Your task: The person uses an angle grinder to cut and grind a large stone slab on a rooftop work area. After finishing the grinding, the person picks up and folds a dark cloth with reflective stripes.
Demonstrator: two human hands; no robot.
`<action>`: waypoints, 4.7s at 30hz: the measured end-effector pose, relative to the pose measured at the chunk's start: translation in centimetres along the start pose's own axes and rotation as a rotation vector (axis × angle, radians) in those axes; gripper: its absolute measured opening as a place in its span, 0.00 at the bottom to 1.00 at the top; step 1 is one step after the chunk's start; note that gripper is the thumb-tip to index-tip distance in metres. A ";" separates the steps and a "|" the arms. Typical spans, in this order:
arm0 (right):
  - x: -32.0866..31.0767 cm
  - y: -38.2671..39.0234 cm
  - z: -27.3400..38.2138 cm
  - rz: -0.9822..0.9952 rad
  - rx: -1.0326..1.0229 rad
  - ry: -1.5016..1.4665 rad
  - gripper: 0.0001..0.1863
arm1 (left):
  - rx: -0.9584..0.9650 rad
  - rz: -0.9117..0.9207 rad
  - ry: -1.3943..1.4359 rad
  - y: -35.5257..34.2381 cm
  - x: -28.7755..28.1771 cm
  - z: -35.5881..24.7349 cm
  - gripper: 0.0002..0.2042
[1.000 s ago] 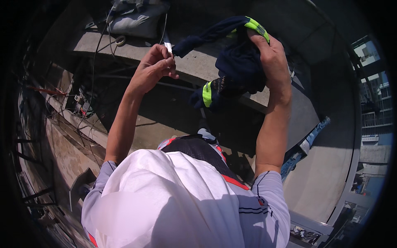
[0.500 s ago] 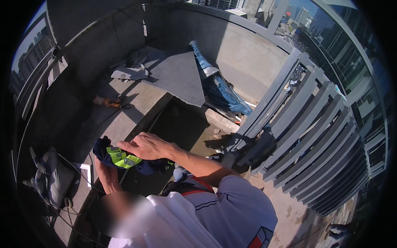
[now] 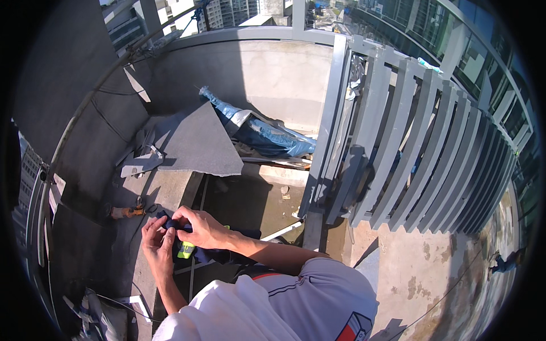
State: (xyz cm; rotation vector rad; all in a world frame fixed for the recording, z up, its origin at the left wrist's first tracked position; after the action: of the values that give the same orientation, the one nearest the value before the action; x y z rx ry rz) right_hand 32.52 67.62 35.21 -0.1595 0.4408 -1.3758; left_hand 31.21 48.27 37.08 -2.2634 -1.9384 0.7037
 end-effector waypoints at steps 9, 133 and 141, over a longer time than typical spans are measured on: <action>-10.1 -1.7 -6.0 0.037 -0.032 0.207 0.20 | -0.051 0.214 -0.314 -7.4 10.0 -5.3 0.13; -19.5 6.2 -20.4 0.548 0.278 0.637 0.17 | -0.542 0.528 -0.314 -4.5 25.0 10.7 0.16; -16.4 6.1 -19.4 0.493 0.089 0.493 0.08 | -0.604 0.360 -0.252 0.7 21.2 11.2 0.20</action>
State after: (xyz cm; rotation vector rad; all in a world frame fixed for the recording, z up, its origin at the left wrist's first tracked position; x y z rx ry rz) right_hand 28.32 87.49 18.77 0.3521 0.7697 -0.9334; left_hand 29.48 65.68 20.70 -3.0736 -2.0895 0.4925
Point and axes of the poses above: each hand's wrist, its own y-axis away from the middle knuckle, its own x-axis out of the palm, z = x × y, the point moved 1 cm from there along -y, towards the middle knuckle, and after that the axes turned 5 degrees about z, right-handed, at the moved point
